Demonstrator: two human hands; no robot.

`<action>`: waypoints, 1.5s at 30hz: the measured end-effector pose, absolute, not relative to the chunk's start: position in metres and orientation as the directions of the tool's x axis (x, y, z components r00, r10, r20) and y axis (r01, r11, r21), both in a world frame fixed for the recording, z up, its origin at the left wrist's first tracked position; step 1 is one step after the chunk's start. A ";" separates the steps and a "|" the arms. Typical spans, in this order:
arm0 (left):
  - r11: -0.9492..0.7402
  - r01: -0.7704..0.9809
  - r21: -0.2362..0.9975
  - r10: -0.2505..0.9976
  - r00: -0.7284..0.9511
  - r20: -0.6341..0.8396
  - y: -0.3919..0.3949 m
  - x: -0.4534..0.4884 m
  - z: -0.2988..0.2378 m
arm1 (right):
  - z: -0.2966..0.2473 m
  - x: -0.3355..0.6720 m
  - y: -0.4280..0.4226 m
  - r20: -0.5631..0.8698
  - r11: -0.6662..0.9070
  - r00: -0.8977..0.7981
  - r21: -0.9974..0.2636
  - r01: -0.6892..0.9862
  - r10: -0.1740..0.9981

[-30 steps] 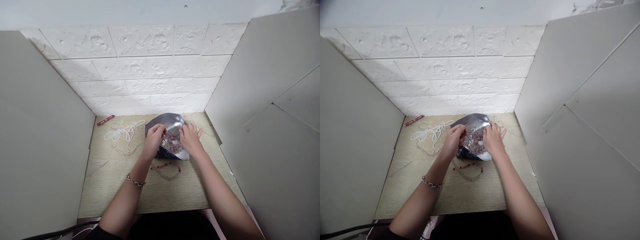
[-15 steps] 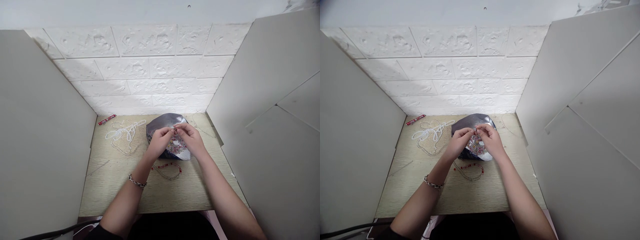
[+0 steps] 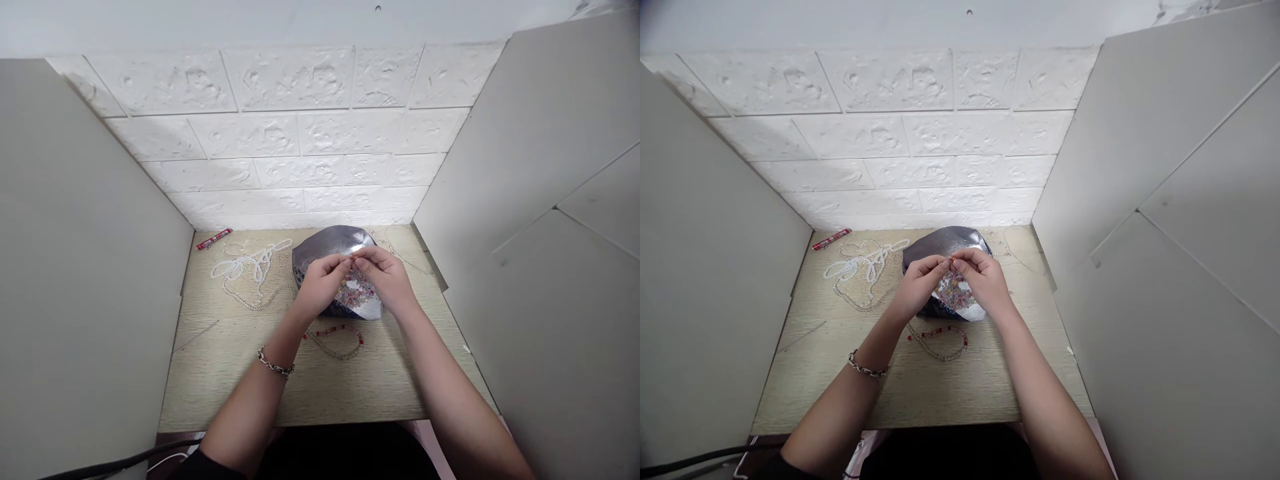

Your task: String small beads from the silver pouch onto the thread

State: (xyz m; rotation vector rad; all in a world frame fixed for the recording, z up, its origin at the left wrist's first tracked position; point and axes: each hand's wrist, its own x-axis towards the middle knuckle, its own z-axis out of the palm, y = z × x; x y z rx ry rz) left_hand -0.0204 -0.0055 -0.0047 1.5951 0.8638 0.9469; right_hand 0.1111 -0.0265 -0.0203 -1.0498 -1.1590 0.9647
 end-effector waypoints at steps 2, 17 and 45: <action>-0.199 0.062 0.978 0.890 0.429 0.153 -0.006 -0.021 -0.004 | -0.022 0.112 -0.026 0.228 0.240 0.135 -0.967 -0.088 0.964; -0.262 0.096 0.960 0.875 0.442 0.195 -0.007 -0.020 -0.002 | -0.026 0.113 -0.026 0.234 0.245 0.078 -0.953 -0.178 0.969; -0.280 0.177 0.944 0.858 0.488 0.163 0.002 -0.022 -0.013 | -0.023 0.117 -0.029 0.234 0.212 0.092 -0.957 0.199 0.968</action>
